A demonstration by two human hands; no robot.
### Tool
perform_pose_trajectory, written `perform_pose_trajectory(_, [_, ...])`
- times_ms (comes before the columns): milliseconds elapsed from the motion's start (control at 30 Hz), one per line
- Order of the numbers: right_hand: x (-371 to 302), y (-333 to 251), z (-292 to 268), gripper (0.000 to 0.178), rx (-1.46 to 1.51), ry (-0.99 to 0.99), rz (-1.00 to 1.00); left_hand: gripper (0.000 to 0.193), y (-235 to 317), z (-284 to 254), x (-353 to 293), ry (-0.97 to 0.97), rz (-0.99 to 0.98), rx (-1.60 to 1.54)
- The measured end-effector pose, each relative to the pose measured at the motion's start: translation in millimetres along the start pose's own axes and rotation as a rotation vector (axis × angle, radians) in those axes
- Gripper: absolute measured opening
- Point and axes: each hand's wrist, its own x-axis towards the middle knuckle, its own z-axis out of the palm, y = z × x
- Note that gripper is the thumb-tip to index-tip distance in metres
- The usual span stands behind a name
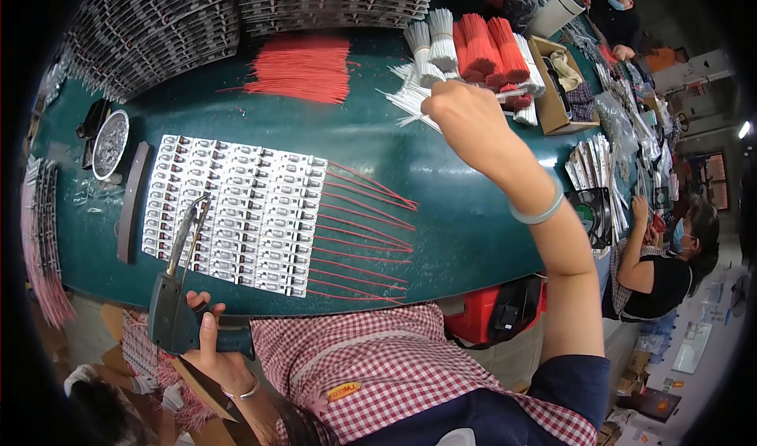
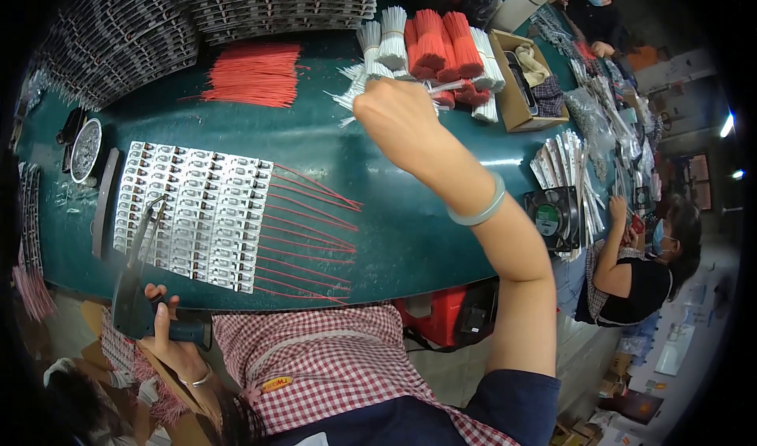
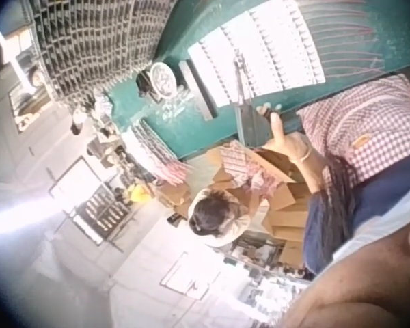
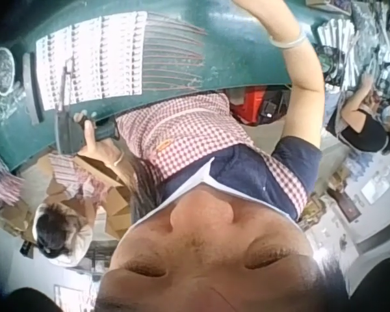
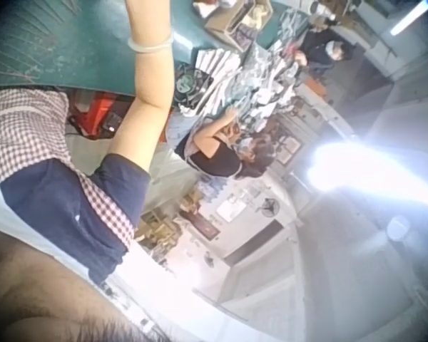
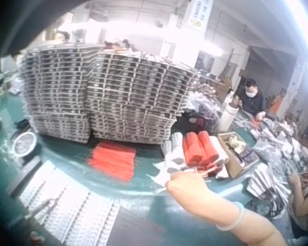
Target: The person inserts wires into the slots of an LED strip panel and solders them in place using a soldering iron.
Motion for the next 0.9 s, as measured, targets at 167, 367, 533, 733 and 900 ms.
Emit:
perform_pose_trajectory(167, [28, -23, -9, 0.007, -0.114, -0.198, -0.292, 0.052, 4, 3, -4, -0.01, 0.004, 0.016])
perform_pose_trajectory(367, [36, -30, 23, 0.006, -0.102, -0.309, -0.375, 0.048, 9, 5, -13, -0.051, -0.022, -0.021])
perform_pose_trajectory(533, [32, -39, 22, 0.004, -0.133, -0.316, -0.366, 0.05, 14, 11, -14, -0.068, -0.045, -0.043])
perform_pose_trajectory(733, [21, -44, 25, 0.012, -0.16, -0.221, -0.3, 0.055, 16, 30, -16, -0.065, -0.079, -0.034])
perform_pose_trajectory(900, [-5, -67, 53, 0.021, 0.491, 0.235, -0.148, 0.054, 24, 52, -18, -0.161, -0.195, -0.111])
